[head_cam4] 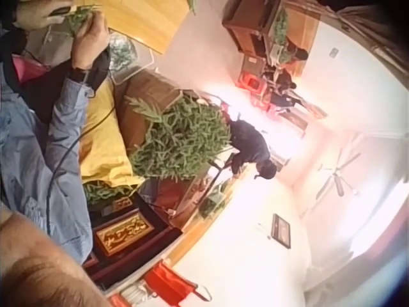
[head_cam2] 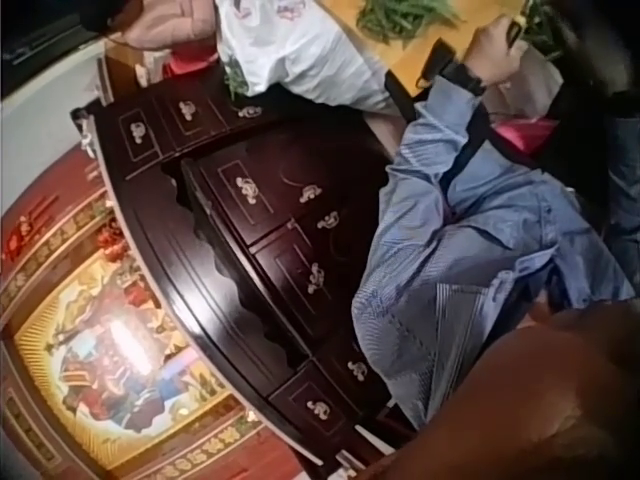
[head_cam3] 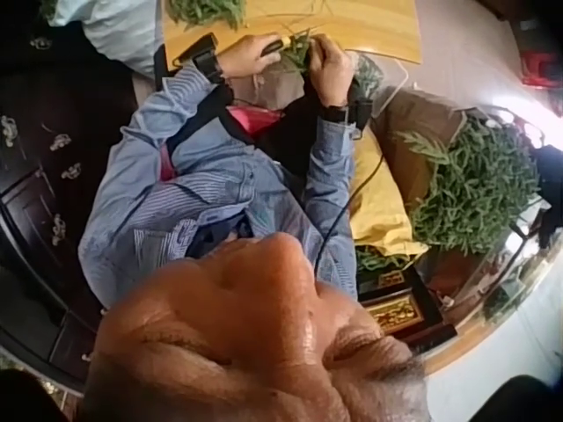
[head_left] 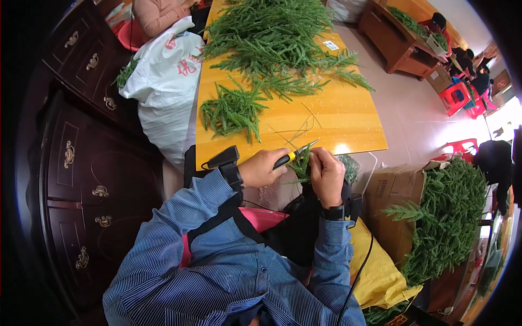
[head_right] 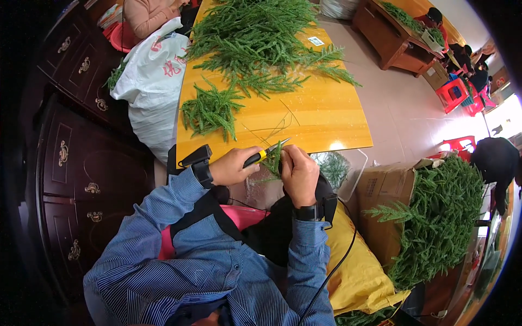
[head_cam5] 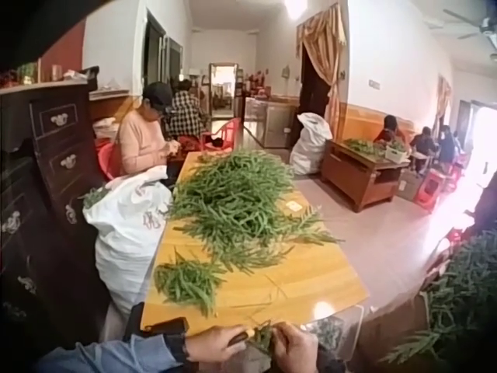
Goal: The person trims green branches using shears, placing the cut pieces into a plastic container, and then attaches the trimmed branches to a wire ring to form a wreath.
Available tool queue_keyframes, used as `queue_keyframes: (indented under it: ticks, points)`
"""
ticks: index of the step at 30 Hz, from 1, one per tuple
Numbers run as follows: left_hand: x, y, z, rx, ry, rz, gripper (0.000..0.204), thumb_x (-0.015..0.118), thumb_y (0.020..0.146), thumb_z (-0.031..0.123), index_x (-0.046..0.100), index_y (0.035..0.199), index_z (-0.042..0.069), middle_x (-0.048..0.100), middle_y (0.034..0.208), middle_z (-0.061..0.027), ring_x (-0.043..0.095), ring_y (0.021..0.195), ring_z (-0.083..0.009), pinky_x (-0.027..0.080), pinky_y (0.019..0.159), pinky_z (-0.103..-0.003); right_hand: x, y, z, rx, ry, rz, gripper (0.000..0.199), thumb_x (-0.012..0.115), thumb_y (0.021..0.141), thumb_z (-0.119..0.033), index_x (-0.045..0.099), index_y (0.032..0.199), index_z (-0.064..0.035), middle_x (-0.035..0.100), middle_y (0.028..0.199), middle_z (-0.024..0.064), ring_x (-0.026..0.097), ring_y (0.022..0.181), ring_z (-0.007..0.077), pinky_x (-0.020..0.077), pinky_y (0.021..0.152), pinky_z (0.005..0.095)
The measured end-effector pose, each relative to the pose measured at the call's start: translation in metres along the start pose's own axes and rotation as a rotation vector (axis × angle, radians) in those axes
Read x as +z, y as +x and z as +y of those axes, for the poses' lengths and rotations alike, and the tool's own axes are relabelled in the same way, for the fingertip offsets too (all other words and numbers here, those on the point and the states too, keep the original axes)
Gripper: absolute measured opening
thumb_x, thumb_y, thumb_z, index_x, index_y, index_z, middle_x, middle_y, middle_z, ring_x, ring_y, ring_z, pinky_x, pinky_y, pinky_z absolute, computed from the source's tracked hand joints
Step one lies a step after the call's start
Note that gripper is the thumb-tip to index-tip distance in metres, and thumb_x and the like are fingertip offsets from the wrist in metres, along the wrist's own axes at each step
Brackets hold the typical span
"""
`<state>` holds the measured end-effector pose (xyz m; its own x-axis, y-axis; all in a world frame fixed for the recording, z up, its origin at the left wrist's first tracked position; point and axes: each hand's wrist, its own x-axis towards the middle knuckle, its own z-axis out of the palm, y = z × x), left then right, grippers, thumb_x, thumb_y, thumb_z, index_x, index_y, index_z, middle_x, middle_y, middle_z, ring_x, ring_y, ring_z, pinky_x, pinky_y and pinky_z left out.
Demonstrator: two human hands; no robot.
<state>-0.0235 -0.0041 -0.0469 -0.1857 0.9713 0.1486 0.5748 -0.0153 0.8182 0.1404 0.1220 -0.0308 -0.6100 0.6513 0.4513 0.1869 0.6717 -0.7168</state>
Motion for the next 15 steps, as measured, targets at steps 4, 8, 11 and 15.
queue_keyframes:
  ticks: [4,8,11,15]
  points:
    - [-0.012,0.007,-0.005,-0.033,-0.021,-0.190,0.039,0.064,0.085,0.016,0.054,0.120,0.000,0.064,0.095,-0.0251,0.063,0.091,-0.0424,0.051,0.078,-0.044,-0.008,-0.001,0.001,-0.003,-0.052,-0.057,0.006,0.063,0.087,-0.009,0.064,0.089,-0.0028,0.064,0.078,0.0181,0.063,0.069,0.0371,0.0490,0.060,0.0387]
    - [-0.018,0.014,-0.009,0.106,-0.008,-0.223,0.040,0.063,0.085,0.017,0.054,0.120,-0.001,0.064,0.096,-0.0252,0.063,0.092,-0.0426,0.051,0.080,-0.045,-0.011,-0.001,0.001,0.050,-0.034,-0.116,0.007,0.063,0.087,-0.010,0.064,0.089,-0.0029,0.064,0.080,0.0182,0.063,0.071,0.0379,0.0494,0.061,0.0396]
    - [-0.027,0.018,-0.008,0.098,-0.031,-0.304,0.040,0.063,0.085,0.018,0.054,0.120,-0.001,0.064,0.096,-0.0253,0.062,0.093,-0.0431,0.050,0.080,-0.045,-0.011,-0.001,0.002,0.073,-0.003,-0.134,0.008,0.063,0.087,-0.010,0.064,0.089,-0.0030,0.065,0.079,0.0181,0.063,0.071,0.0376,0.0494,0.061,0.0397]
    - [-0.029,0.022,-0.009,0.056,-0.002,-0.364,0.039,0.063,0.085,0.019,0.054,0.118,0.000,0.064,0.094,-0.0252,0.062,0.092,-0.0434,0.050,0.080,-0.046,-0.009,-0.004,0.004,0.186,0.009,-0.170,0.009,0.063,0.087,-0.011,0.065,0.089,-0.0030,0.064,0.078,0.0180,0.063,0.070,0.0379,0.0494,0.061,0.0399]
